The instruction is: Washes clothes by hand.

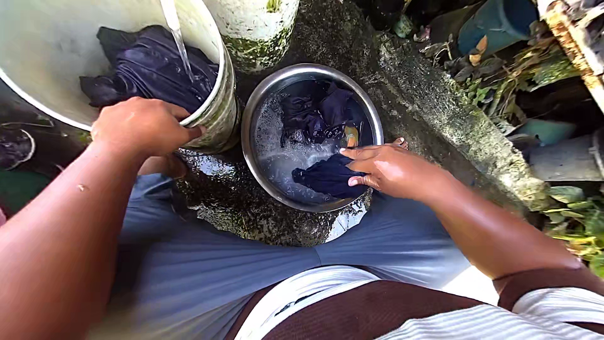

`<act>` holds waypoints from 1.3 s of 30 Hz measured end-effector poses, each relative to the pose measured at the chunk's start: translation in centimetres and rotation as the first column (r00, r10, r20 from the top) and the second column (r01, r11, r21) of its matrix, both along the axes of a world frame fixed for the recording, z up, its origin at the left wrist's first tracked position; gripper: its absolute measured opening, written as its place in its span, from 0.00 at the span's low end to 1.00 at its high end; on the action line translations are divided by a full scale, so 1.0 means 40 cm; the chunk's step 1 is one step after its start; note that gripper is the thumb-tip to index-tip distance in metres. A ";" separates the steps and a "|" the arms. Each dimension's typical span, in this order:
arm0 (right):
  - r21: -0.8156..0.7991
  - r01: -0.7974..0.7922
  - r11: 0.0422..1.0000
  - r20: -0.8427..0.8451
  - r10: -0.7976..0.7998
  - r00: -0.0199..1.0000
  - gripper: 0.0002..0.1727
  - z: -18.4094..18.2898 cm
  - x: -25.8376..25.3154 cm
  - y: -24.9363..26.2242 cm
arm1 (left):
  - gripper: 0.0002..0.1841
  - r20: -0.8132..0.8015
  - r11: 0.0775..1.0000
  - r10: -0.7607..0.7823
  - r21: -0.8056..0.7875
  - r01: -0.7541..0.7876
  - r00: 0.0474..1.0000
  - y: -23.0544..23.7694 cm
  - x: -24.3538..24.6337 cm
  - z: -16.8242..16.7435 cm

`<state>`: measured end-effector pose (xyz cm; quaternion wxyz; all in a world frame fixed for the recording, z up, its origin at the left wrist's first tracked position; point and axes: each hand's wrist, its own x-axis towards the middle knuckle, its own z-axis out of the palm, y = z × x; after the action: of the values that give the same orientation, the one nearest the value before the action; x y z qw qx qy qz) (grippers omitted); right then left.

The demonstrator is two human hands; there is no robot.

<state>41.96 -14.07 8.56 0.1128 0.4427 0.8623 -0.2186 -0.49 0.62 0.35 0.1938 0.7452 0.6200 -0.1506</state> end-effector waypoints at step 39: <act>0.025 0.587 0.809 -0.941 -0.180 0.288 0.11 0.279 -0.013 -0.016 | 0.67 0.778 0.999 0.044 -0.016 -0.050 0.626 -0.273 0.528 -0.069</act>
<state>41.43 -14.72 19.71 -0.5175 0.4596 0.6662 -0.2777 20.64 -10.30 -2.43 0.4437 0.7216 0.4953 0.1927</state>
